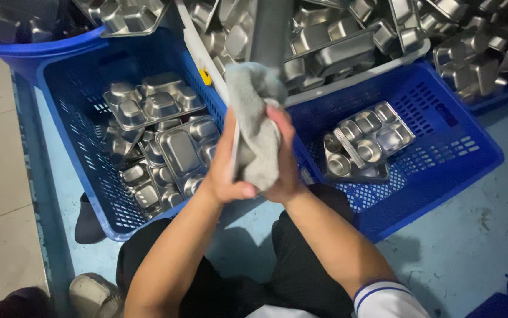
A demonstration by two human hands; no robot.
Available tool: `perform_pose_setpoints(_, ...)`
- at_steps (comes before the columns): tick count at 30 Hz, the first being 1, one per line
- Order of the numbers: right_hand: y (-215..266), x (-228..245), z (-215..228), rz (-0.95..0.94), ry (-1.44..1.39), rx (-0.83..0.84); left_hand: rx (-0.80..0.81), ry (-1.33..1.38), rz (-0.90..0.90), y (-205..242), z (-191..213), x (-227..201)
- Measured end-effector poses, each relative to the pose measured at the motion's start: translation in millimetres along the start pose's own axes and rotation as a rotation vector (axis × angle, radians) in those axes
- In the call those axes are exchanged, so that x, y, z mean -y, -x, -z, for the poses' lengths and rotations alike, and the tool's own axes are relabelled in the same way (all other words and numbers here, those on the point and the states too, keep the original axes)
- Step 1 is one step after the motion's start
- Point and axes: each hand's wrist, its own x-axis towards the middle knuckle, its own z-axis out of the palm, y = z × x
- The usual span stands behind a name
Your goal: The person wipes stainless steel compartmentalized trays with a cloth, handling them one at a time from a blue basket and placing them into another basket. The person turns trays over to wipe both sides and continues the process throughout the clip.
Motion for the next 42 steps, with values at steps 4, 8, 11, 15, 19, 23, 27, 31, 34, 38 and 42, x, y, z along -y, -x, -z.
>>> perform_pose_setpoints(4,10.4,-8.7,-23.1,-0.167,0.036,0.217,-0.337,0.618,0.186,16.2,25.5,-16.3)
perform_pose_setpoints(8,7.4,-7.4,-28.3,-0.057,0.347,0.448,-0.466,0.715,0.041,24.4,50.0,-25.7)
perform_pose_setpoints(11,1.9,2.5,-31.9,0.135,0.157,0.479,-0.437,0.768,0.039,34.4,63.2,-37.7)
perform_pose_setpoints(15,-3.4,14.7,-51.5,-0.103,0.239,0.480,-0.471,0.678,0.080,34.1,68.2,-43.5)
perform_pose_setpoints(19,-1.8,12.2,-60.3,-0.172,0.181,0.409,-0.525,0.627,0.088,32.4,74.2,-47.0)
perform_pose_setpoints(23,-0.1,-10.1,-49.8,-0.362,-0.079,0.468,-0.622,0.611,-0.029,27.4,92.5,-57.9)
perform_pose_setpoints(27,-2.5,-27.0,-51.8,-0.397,-0.141,0.463,-0.737,0.601,-0.086,28.8,113.5,-71.5)
perform_pose_setpoints(31,-3.3,-25.2,-75.9,0.104,0.115,0.475,-0.680,0.573,-0.067,39.3,121.4,-62.8)
perform_pose_setpoints(34,-4.3,-19.7,-94.6,0.128,0.190,0.531,-0.589,0.548,-0.062,46.3,120.0,-47.3)
perform_pose_setpoints(38,9.3,-21.2,-108.1,-0.111,0.168,0.496,-0.620,0.508,-0.002,55.1,129.9,-47.0)
perform_pose_setpoints(42,22.4,-38.7,-106.3,-0.264,0.108,0.501,-0.783,0.534,-0.141,54.0,150.7,-66.1)
